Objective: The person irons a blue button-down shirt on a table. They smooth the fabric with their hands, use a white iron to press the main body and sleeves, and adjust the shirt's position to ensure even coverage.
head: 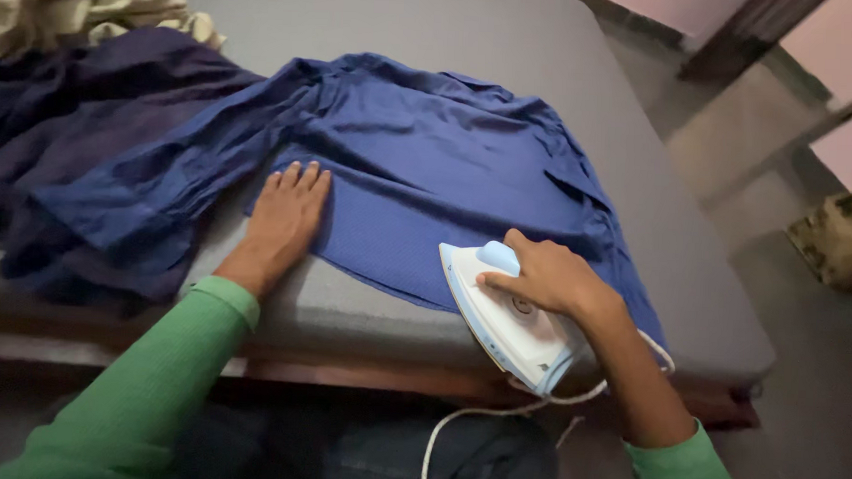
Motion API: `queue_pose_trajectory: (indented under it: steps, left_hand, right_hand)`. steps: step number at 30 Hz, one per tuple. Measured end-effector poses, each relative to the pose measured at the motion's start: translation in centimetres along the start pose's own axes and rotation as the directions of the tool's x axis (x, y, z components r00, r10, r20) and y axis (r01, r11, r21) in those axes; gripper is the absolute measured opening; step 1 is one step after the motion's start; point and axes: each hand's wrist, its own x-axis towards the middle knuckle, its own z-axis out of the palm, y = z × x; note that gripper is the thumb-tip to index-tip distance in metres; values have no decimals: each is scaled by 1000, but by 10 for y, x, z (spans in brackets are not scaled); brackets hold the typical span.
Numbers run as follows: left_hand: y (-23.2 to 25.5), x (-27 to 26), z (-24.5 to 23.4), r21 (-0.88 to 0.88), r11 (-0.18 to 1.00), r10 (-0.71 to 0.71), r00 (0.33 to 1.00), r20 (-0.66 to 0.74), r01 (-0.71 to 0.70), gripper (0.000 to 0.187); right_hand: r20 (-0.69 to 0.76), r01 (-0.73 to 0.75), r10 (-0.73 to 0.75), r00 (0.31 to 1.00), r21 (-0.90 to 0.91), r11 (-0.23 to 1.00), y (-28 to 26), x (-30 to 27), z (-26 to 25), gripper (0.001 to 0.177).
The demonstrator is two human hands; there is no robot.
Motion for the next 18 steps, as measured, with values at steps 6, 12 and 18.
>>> queue_pose_trajectory:
  steps: [6,12,18]
  left_hand:
    - [24,5,-33,-80,981,177,984,-29,-179,42]
    - [98,27,-39,-557,789,225,966,-127,-257,29]
    - [138,26,-35,-507,837,294,951,99,-205,82]
  right_hand:
    - [9,-83,82,997,31,996,25,-28,3,62]
    - [-19,-83,83,996,28,996,31,-33,3,61]
    - [-14,-48,48,999,33,998,34,-30,-1,57]
